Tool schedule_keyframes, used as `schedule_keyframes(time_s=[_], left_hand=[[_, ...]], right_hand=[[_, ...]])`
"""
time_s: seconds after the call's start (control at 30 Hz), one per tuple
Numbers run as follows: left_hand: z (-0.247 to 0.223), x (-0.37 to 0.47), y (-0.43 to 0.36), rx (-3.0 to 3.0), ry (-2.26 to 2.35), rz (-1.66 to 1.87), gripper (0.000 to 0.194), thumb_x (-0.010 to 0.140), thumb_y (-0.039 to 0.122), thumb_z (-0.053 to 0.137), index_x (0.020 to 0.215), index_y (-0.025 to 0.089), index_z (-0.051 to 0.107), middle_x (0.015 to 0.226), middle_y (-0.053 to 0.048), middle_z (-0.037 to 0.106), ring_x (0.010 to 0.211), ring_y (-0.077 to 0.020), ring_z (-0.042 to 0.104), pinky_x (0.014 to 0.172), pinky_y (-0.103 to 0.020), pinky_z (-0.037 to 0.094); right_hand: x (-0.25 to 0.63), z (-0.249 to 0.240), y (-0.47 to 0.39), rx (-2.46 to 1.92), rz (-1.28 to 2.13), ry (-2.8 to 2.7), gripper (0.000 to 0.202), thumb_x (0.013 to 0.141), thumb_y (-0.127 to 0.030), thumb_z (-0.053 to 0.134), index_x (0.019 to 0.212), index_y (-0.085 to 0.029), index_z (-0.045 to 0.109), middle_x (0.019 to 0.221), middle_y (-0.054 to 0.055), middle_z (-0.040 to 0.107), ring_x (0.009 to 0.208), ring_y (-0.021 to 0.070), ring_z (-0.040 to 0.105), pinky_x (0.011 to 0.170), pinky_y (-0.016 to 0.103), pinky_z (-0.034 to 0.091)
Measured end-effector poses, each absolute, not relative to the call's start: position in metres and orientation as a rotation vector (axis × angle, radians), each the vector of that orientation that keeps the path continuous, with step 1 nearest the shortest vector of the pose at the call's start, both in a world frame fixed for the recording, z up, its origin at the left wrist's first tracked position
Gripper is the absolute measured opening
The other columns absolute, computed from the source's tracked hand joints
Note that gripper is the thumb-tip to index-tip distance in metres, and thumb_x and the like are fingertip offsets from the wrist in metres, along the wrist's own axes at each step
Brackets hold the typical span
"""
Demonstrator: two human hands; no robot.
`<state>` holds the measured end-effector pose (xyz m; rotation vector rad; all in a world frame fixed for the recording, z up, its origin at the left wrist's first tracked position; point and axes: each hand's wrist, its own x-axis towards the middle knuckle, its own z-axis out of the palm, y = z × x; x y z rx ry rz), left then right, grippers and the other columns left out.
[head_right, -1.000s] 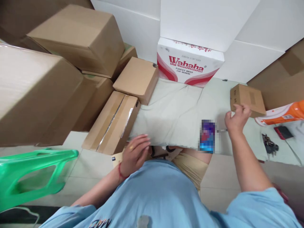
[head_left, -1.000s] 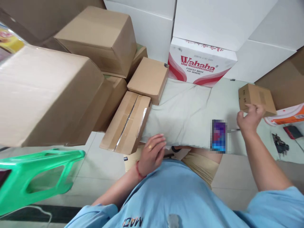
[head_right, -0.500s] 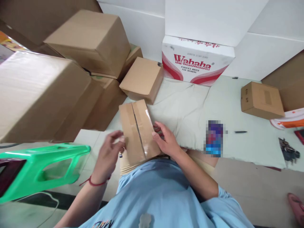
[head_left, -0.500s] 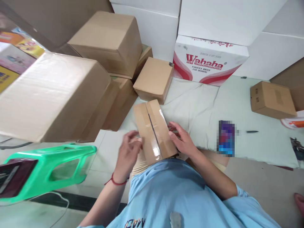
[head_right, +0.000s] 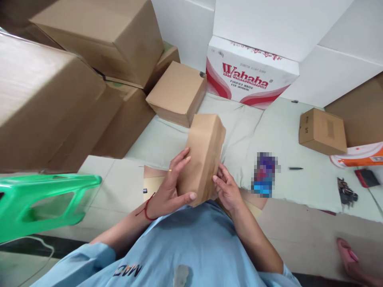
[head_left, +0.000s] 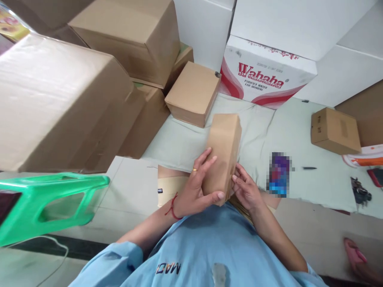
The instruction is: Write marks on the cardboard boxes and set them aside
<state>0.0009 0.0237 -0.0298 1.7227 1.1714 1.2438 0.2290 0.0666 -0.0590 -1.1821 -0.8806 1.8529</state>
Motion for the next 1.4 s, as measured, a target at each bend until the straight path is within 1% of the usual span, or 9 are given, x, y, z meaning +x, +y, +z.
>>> schedule_keyframes(time_s=[0.1, 0.3, 0.43, 0.53, 0.6, 0.77, 0.97, 1.13, 1.4], left_hand=[[-0.027, 0.011, 0.033, 1.461, 1.145, 1.344, 0.081, 0.103, 0.05, 0.074, 0.172, 0.036, 0.035, 0.182, -0.016, 0.027, 0.168, -0.037, 0.034, 0.135, -0.058, 0.038], [-0.034, 0.005, 0.036, 1.274, 1.186, 1.263, 0.066, 0.102, 0.05, 0.076, 0.159, 0.024, 0.057, 0.157, -0.016, 0.058, 0.149, -0.0325, 0.056, 0.123, -0.047, 0.051], [-0.03, -0.008, 0.024, 1.388, 1.196, 1.184, 0.072, 0.105, 0.048, 0.071, 0.168, 0.024, 0.047, 0.169, -0.018, 0.05, 0.159, -0.0345, 0.047, 0.133, -0.052, 0.04], [-0.021, -0.01, 0.019, 1.389, 1.172, 1.11, 0.106, 0.096, 0.06, 0.079, 0.178, 0.021, 0.023, 0.183, -0.021, 0.029, 0.17, -0.0418, 0.028, 0.139, -0.059, 0.028], [-0.016, -0.008, 0.022, 1.351, 1.19, 1.101, 0.119, 0.088, 0.064, 0.086, 0.178, 0.02, 0.021, 0.182, -0.022, 0.028, 0.169, -0.0453, 0.029, 0.137, -0.061, 0.029], [-0.02, -0.002, 0.035, 1.061, 1.172, 1.098, 0.085, 0.085, 0.049, 0.092, 0.154, 0.017, 0.054, 0.159, -0.02, 0.062, 0.148, -0.0424, 0.058, 0.122, -0.057, 0.049], [-0.039, -0.002, 0.032, 0.691, 0.951, 1.118, 0.076, 0.075, 0.037, 0.1, 0.14, 0.019, 0.064, 0.151, -0.018, 0.071, 0.139, -0.0393, 0.067, 0.113, -0.051, 0.055], [-0.039, -0.004, 0.03, 0.522, 0.998, 1.113, 0.069, 0.081, 0.05, 0.096, 0.134, 0.014, 0.072, 0.139, -0.019, 0.078, 0.136, -0.0406, 0.07, 0.113, -0.05, 0.057], [-0.04, -0.007, 0.029, 0.206, 0.896, 1.094, 0.056, 0.086, 0.062, 0.084, 0.116, 0.016, 0.081, 0.111, -0.012, 0.086, 0.109, -0.036, 0.082, 0.101, -0.049, 0.066]], right_hand=[[0.228, -0.065, 0.067, -1.179, 1.824, -0.85, 0.062, 0.081, -0.052, 0.092, 0.137, -0.034, 0.071, 0.155, 0.007, 0.069, 0.135, 0.0289, 0.072, 0.106, 0.047, 0.066], [0.233, -0.067, 0.066, -1.227, 1.753, -0.806, 0.064, 0.079, -0.047, 0.094, 0.136, -0.034, 0.069, 0.147, 0.007, 0.073, 0.132, 0.0275, 0.072, 0.103, 0.045, 0.064], [0.235, -0.052, 0.062, -1.262, 1.558, -0.939, 0.061, 0.084, -0.048, 0.092, 0.138, -0.033, 0.067, 0.147, 0.008, 0.073, 0.137, 0.0274, 0.067, 0.114, 0.047, 0.058], [0.236, -0.033, 0.062, -1.22, 1.404, -1.13, 0.055, 0.092, -0.045, 0.086, 0.142, -0.034, 0.066, 0.145, 0.008, 0.073, 0.136, 0.027, 0.067, 0.116, 0.047, 0.057], [0.237, -0.022, 0.062, -1.168, 1.32, -1.225, 0.05, 0.095, -0.041, 0.083, 0.143, -0.036, 0.067, 0.143, 0.007, 0.072, 0.134, 0.0268, 0.068, 0.114, 0.048, 0.059], [0.245, -0.015, 0.059, -1.113, 1.193, -1.448, 0.041, 0.099, -0.037, 0.079, 0.139, -0.036, 0.073, 0.147, 0.009, 0.067, 0.138, 0.029, 0.064, 0.117, 0.051, 0.058], [0.254, -0.026, 0.057, -1.287, 1.297, -1.393, 0.059, 0.097, -0.045, 0.082, 0.151, -0.034, 0.063, 0.15, 0.011, 0.068, 0.106, 0.0217, 0.069, 0.1, 0.043, 0.062], [0.258, -0.024, 0.063, -1.287, 1.368, -1.467, 0.045, 0.102, -0.053, 0.073, 0.142, -0.032, 0.071, 0.141, 0.01, 0.074, 0.09, 0.02, 0.066, 0.082, 0.038, 0.06], [0.257, -0.016, 0.066, -1.171, 1.342, -1.478, 0.033, 0.102, -0.052, 0.072, 0.128, -0.033, 0.08, 0.135, 0.008, 0.074, 0.086, 0.0191, 0.067, 0.077, 0.036, 0.06]])
